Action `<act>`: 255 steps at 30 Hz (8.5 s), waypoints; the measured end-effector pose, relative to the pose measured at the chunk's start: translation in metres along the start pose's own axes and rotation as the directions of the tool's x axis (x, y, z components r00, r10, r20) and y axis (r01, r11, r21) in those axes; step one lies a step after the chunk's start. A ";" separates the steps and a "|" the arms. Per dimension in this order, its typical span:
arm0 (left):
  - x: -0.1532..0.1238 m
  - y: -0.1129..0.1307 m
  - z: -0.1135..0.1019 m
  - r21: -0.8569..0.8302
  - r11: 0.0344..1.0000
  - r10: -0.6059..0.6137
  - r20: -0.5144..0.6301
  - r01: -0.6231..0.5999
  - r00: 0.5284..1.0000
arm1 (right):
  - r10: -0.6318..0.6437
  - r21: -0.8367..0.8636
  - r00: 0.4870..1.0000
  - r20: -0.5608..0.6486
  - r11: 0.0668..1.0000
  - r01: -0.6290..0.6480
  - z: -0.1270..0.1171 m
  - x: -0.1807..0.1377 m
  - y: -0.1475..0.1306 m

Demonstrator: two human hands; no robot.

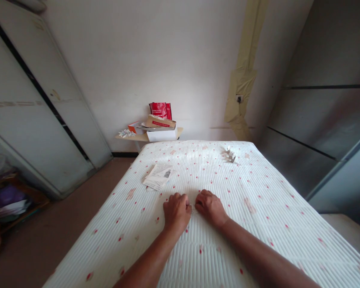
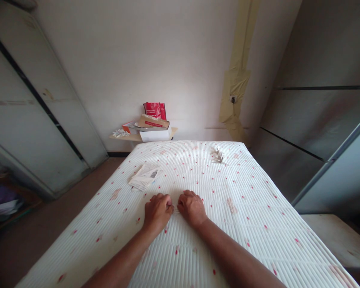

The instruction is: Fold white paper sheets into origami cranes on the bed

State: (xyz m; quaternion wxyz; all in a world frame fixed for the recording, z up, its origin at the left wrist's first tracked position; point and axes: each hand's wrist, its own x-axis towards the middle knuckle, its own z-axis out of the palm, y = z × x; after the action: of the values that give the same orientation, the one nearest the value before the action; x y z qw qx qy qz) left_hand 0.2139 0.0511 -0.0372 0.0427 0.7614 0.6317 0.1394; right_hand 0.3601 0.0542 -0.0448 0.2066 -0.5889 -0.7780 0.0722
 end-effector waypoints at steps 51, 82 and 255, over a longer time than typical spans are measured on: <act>0.005 -0.023 0.002 -0.201 0.972 -0.131 -0.039 0.121 0.991 | 0.125 0.075 0.981 0.151 0.988 -0.137 -0.005 0.002 -0.011; -0.013 -0.021 0.013 -0.184 0.894 0.381 -0.173 -0.410 0.908 | -0.109 0.221 0.992 0.060 0.971 0.093 -0.009 -0.017 -0.002; -0.012 -0.019 0.015 -0.119 0.954 0.272 -0.044 -0.276 0.961 | -0.346 -0.005 0.938 -0.004 0.938 0.346 -0.004 -0.002 0.007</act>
State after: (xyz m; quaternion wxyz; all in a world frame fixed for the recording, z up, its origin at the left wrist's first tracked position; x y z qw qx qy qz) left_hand 0.1984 0.0444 -0.0584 0.0617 0.8355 0.5106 0.1935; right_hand 0.3680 0.0538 -0.0441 0.2169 -0.4434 -0.8691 0.0317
